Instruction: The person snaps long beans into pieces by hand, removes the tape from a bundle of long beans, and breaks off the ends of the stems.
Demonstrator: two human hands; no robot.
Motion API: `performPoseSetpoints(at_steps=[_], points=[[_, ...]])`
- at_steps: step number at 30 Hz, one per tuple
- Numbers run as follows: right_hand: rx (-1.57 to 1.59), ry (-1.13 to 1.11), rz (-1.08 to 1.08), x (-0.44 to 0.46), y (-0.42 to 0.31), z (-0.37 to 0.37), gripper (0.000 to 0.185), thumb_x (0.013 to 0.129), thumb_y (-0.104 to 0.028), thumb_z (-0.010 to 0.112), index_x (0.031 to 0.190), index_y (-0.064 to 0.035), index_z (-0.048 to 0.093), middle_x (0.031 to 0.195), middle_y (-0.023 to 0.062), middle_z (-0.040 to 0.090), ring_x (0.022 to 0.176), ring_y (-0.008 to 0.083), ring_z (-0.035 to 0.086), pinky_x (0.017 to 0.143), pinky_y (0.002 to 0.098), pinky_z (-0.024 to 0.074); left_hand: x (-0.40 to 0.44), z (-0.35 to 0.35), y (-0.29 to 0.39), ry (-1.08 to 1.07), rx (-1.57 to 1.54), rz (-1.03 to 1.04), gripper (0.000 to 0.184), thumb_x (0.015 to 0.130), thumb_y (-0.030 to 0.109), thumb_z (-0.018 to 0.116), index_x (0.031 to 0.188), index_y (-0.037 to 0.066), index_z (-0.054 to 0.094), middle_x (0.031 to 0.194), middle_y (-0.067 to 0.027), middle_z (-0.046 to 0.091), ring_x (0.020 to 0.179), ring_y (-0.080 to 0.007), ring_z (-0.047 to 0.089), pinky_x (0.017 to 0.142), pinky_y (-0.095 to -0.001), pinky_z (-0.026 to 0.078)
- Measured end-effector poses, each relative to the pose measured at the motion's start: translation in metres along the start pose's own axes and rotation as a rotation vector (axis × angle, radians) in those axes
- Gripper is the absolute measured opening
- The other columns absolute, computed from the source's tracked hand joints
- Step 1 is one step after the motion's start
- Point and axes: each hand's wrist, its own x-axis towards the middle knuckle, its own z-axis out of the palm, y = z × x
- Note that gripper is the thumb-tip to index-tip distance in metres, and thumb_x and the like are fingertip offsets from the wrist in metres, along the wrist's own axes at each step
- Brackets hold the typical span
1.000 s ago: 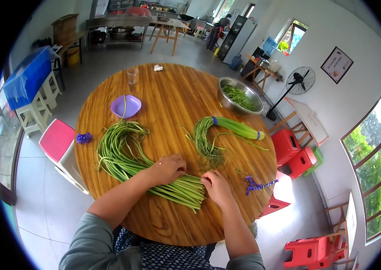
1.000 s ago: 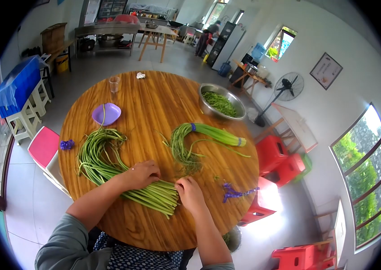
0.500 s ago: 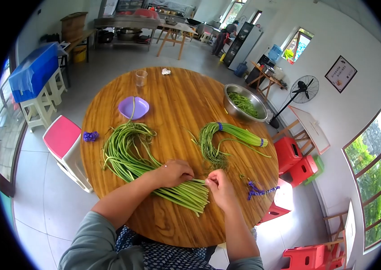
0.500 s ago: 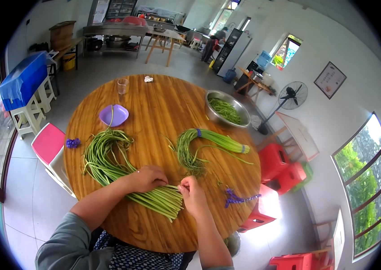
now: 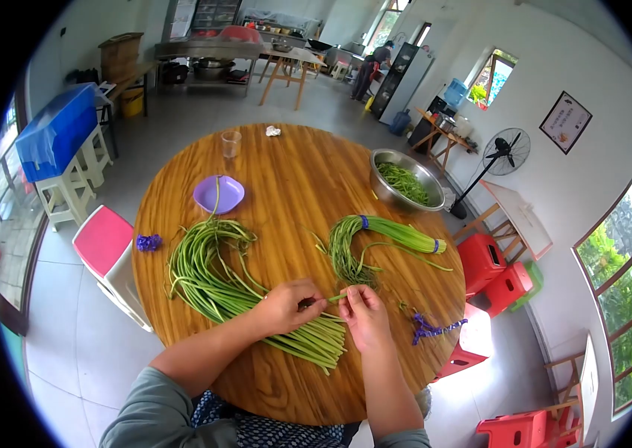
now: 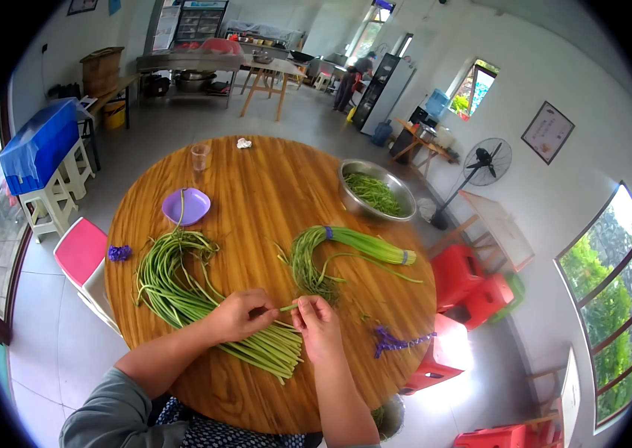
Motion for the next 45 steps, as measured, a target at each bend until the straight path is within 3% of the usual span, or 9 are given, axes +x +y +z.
performPoseSetpoints(at_steps=[5,7,11,13,20,27,29,40,45], points=[[-0.38,0.134,-0.217,-0.006,0.009,0.016,0.012,0.096,-0.013,0.065,0.1,-0.0013,0.064,0.089,0.0059,0.064,0.072,0.0119,0.057,0.065,0.0244,0.0466,0.001,-0.004,0.005,0.007,0.037,-0.086,0.016,0.086,0.014,0.072,0.084,0.0,0.066,0.075,-0.0145,0.062,0.064,-0.0289,0.062,0.057,-0.0382,0.049],[-0.879,0.052,-0.704,-0.014,0.012,0.034,0.011,0.089,-0.003,0.07,0.099,0.0002,0.066,0.092,0.0095,0.066,0.077,0.0162,0.063,0.067,0.0278,0.051,0.0,-0.002,0.005,0.096,0.048,-0.208,0.016,0.085,0.013,0.073,0.084,-0.001,0.066,0.077,-0.0158,0.064,0.067,-0.0307,0.064,0.059,-0.0382,0.05],[-1.179,-0.006,-0.934,-0.009,0.02,0.035,0.017,0.081,0.005,0.074,0.097,0.0008,0.07,0.094,0.0144,0.065,0.081,0.0218,0.065,0.067,0.0312,0.0537,-0.001,0.004,-0.002,0.171,0.087,-0.254,0.015,0.085,0.012,0.074,0.086,-0.001,0.066,0.075,-0.0137,0.061,0.063,-0.0243,0.061,0.057,-0.0346,0.048],[-1.101,-0.025,-0.934,-0.008,0.025,0.028,0.013,0.088,0.002,0.069,0.1,-0.0003,0.066,0.097,0.0133,0.064,0.08,0.019,0.063,0.068,0.0303,0.0523,0.001,-0.001,0.007,0.104,0.012,-0.326,0.013,0.085,0.01,0.073,0.086,0.0,0.065,0.079,-0.015,0.064,0.069,-0.0337,0.065,0.061,-0.0388,0.051],[0.237,0.172,-0.014,-0.015,0.014,0.038,0.015,0.103,-0.021,0.054,0.099,-0.0062,0.053,0.096,0.0085,0.06,0.072,0.011,0.053,0.067,0.0259,0.046,0.001,-0.005,0.024,-0.119,-0.201,0.015,0.008,0.088,0.006,0.071,0.088,0.001,0.065,0.08,-0.0129,0.059,0.069,-0.0296,0.059,0.061,-0.0369,0.047],[-0.21,0.114,-0.042,-0.017,0.014,0.022,0.015,0.105,-0.021,0.052,0.099,-0.0072,0.049,0.085,0.0046,0.057,0.063,0.0077,0.046,0.055,0.0219,0.0377,0.0,-0.009,0.006,-0.182,-0.008,0.122,0.009,0.084,0.004,0.072,0.09,0.003,0.065,0.081,-0.0133,0.06,0.07,-0.0347,0.06,0.059,-0.039,0.048],[-0.47,0.091,-0.162,-0.017,0.015,0.017,0.012,0.106,-0.018,0.046,0.1,-0.0082,0.044,0.082,0.0041,0.054,0.063,0.0068,0.042,0.053,0.021,0.0333,0.001,-0.012,0.003,0.057,0.258,0.048,0.01,0.082,0.004,0.072,0.09,0.003,0.065,0.078,-0.0129,0.058,0.069,-0.0361,0.06,0.058,-0.0398,0.048],[-0.002,-0.117,0.003,-0.018,0.013,0.012,0.015,0.104,-0.012,0.05,0.116,-0.0052,0.05,0.089,0.0034,0.052,0.07,0.0151,0.05,0.064,0.0268,0.0422,0.001,-0.007,0.005,0.039,0.113,0.009,0.009,0.085,0.002,0.068,0.093,0.001,0.064,0.086,-0.0155,0.057,0.076,-0.0355,0.06,0.067,-0.0407,0.05],[-0.756,0.097,-0.421,-0.018,0.022,0.013,0.011,0.095,-0.008,0.065,0.1,-0.0022,0.056,0.087,0.0048,0.061,0.077,0.0156,0.057,0.071,0.0266,0.0474,-0.002,-0.002,0.002,0.01,0.096,0.026,0.009,0.086,0.003,0.068,0.094,0.0,0.064,0.086,-0.0158,0.059,0.076,-0.0356,0.061,0.068,-0.0408,0.051]])
